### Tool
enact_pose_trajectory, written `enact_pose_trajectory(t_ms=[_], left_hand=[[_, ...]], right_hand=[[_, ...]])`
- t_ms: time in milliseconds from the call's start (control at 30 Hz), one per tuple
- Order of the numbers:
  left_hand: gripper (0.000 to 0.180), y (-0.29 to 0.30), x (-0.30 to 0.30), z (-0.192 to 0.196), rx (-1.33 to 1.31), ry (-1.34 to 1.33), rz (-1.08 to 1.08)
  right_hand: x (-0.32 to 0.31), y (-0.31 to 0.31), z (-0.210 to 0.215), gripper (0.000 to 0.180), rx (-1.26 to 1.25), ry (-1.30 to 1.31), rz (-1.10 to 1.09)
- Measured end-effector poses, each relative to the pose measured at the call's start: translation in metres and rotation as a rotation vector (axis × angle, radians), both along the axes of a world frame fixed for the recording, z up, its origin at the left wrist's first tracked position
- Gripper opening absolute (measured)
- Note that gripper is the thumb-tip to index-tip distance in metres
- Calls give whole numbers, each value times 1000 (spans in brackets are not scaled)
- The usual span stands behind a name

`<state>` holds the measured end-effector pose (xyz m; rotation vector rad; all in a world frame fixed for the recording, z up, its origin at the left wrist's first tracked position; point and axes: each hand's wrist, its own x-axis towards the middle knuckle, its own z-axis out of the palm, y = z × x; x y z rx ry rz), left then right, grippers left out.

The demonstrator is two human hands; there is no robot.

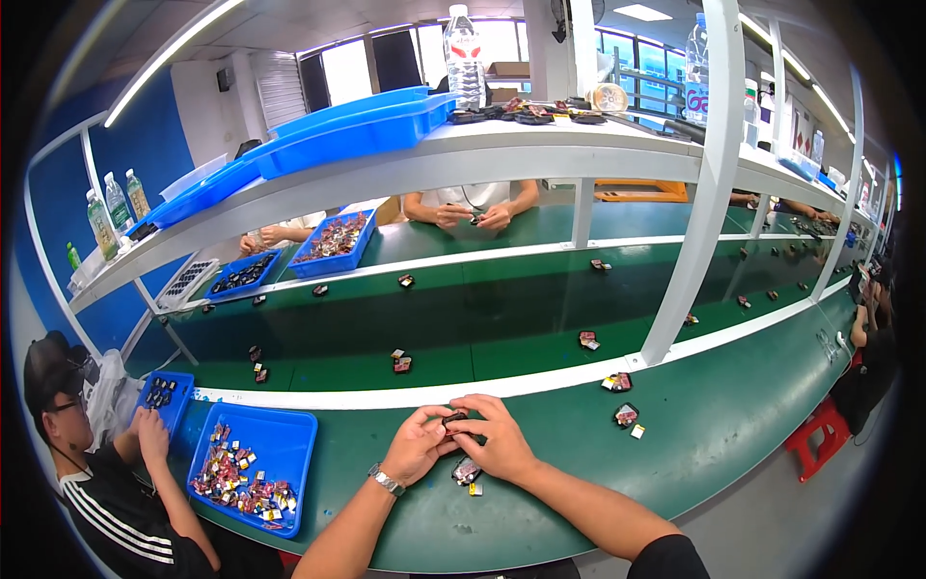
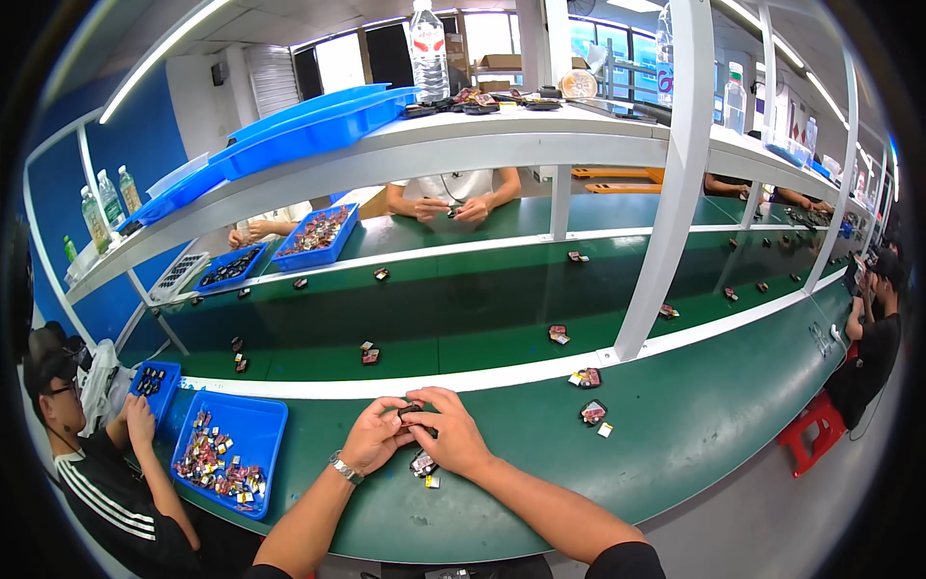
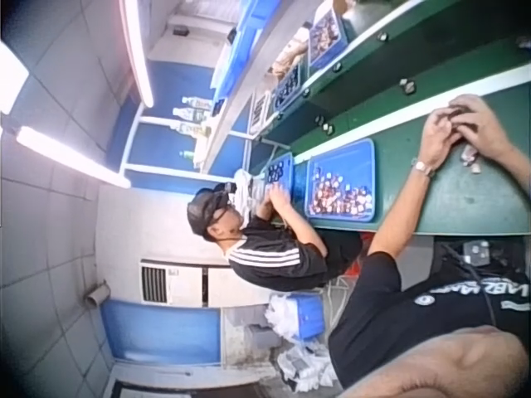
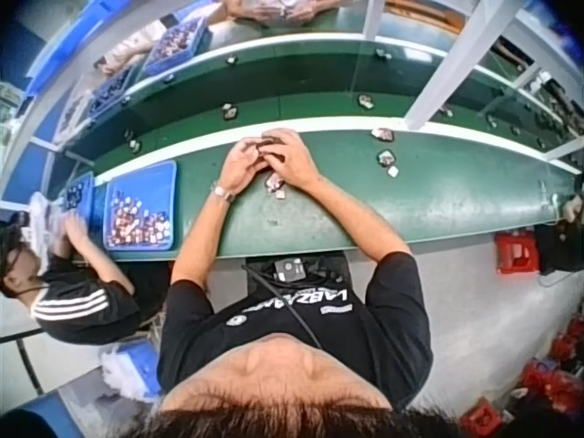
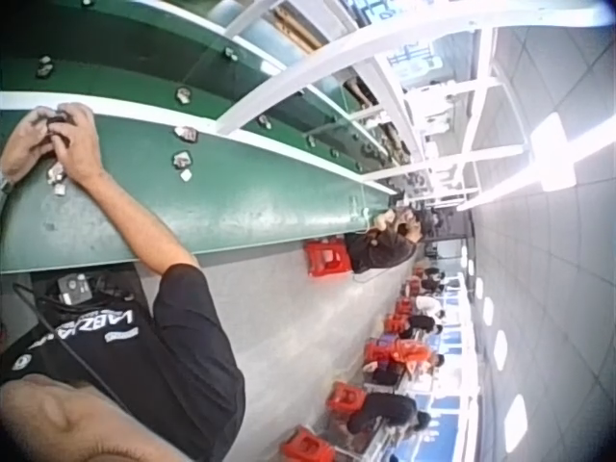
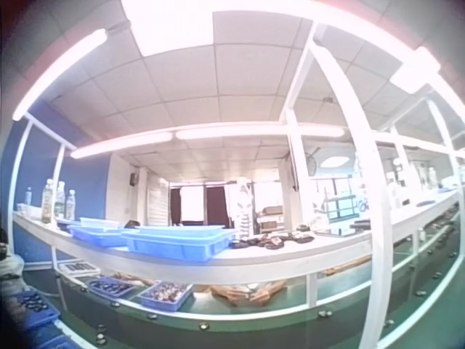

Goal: Assembling or sorting small decorative badges and pins at a factory production line.

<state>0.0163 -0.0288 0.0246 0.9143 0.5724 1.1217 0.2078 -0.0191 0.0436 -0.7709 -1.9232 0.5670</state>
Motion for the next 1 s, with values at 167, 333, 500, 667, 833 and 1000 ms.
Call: enact_pose_trajectory(t_ms=[167, 333, 500, 667, 833, 1000], left_hand=[[21, -2, 3, 0, 34, 4, 21], [22, -4, 9, 10, 16, -19, 61], [23, -2, 4, 1, 17, -15, 56], [24, -2, 3, 3, 20, -25, 56], [23, -5, 9, 14, 29, -14, 69], [22, -3, 6, 12, 19, 11, 74]], right_hand=[[0, -1, 3, 22, 4, 24, 21], [0, 0, 11, 21, 145, -27, -34], [3, 1, 13, 20, 410, -135, -79], [0, -1, 14, 21, 546, -171, -155], [1, -1, 8, 25, 557, -242, -167], [0, 2, 8, 23, 548, -212, -151]])
